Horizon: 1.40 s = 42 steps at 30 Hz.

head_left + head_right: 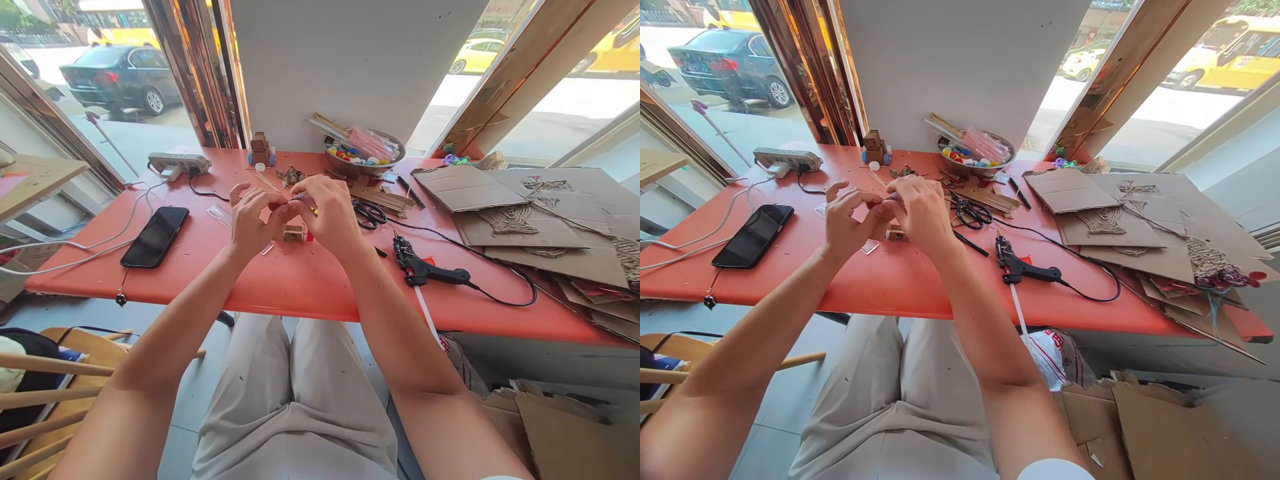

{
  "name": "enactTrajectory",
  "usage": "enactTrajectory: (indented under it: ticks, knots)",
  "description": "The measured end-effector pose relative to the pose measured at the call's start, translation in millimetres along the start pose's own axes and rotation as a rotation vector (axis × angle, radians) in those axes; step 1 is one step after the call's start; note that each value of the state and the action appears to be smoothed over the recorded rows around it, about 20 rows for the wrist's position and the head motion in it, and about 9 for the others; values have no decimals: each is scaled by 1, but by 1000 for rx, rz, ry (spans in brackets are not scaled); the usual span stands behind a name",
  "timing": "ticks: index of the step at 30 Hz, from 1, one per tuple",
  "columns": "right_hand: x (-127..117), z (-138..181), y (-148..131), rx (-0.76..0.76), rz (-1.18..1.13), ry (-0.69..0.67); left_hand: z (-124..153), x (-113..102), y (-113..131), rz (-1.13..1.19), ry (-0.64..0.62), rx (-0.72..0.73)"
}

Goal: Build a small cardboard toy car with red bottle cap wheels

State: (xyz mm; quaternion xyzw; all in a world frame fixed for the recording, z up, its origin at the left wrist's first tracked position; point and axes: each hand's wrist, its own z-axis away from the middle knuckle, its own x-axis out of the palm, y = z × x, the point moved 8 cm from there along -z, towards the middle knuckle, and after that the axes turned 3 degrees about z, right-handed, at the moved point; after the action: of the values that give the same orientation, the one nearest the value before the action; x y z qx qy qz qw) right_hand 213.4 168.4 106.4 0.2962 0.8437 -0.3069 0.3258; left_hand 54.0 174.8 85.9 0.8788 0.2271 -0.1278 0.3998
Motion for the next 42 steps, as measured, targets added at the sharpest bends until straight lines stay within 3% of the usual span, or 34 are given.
enactTrajectory:
  ticks: [3,6,14,24,42]
  knots:
    - [-1,3,20,113,-267,73,2,6,-12,198,40,-141]
    - [7,4,29,209,-540,58,4,12,-21,426,55,-254]
    - [23,6,22,386,-923,75,0,6,-24,576,125,-258]
    - [30,11,23,487,-1043,96,-1,12,-24,634,43,-331]
    - [45,12,27,531,-1046,176,-1,14,-28,596,56,-332]
